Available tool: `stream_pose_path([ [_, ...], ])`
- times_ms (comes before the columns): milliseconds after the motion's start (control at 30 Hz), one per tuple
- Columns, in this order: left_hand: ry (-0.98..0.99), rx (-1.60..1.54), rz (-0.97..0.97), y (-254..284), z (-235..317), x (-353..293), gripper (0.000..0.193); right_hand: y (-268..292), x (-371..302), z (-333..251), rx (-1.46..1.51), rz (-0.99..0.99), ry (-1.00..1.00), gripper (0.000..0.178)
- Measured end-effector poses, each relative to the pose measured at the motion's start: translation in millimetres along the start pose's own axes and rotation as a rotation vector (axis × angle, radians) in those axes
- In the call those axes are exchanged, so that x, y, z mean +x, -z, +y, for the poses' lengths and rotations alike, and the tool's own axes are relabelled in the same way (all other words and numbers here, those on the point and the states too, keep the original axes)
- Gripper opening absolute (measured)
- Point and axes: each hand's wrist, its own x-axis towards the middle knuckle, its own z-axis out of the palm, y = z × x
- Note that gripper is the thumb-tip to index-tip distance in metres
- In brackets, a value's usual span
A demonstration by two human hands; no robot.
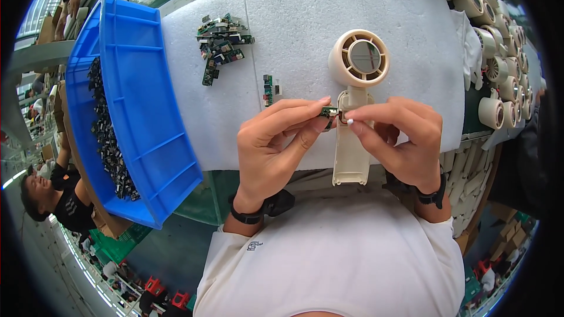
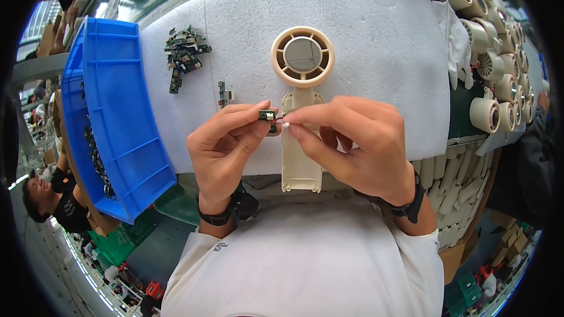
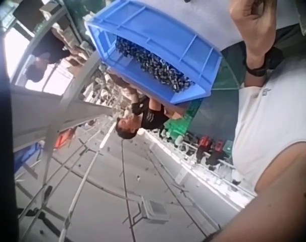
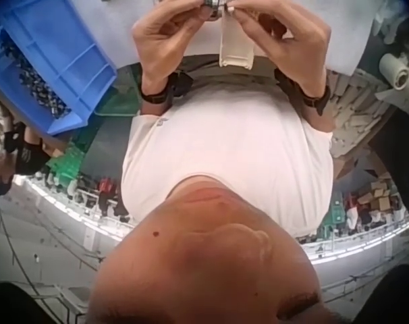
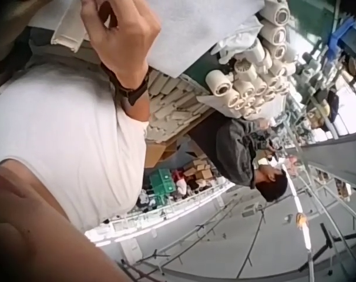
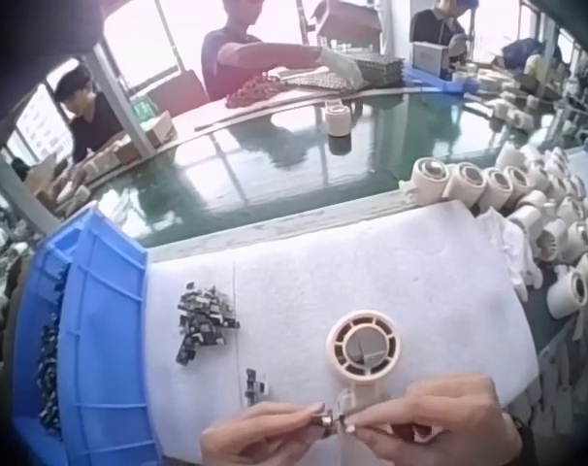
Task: The person picks up a circuit board and a fan housing, connects the wires from the housing to the board, and presses the board into the housing. They set the assembled fan aside and repeat the process with another set of components.
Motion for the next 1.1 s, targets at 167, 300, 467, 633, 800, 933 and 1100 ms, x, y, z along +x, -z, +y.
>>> stream_pose_path([
  [167,-0.043,0.066,0.000,-1.0,-2.1,-0.4,0.031,-9.6,5.9,3.0,-0.087,0.050,0.061,0.017],
  [300,-0.149,0.230,0.008,-2.7,-5.0,-2.0,0.033,-13.3,6.1,5.3,-0.124,0.092,0.140,0.017],
  [467,-0.301,0.452,0.052,-6.9,-4.5,-4.2,0.036,-10.9,6.0,5.3,-0.177,0.074,0.200,0.017],
  [633,-0.378,0.514,0.098,-8.8,-7.3,-5.1,0.038,-15.8,4.5,3.2,-0.173,0.089,0.196,0.017],
  [800,-0.463,0.670,0.215,-20.6,-10.8,-11.0,0.040,-26.8,-4.4,-10.4,-0.038,0.145,0.005,0.017],
  [933,-0.538,0.763,0.269,-24.9,-16.8,-15.3,0.041,-35.2,-5.9,-13.4,-0.026,0.199,0.008,0.017],
  [1100,-0.531,0.804,0.275,-28.2,-17.0,-16.5,0.040,-38.6,-7.6,-12.9,-0.035,0.209,0.003,0.019],
])
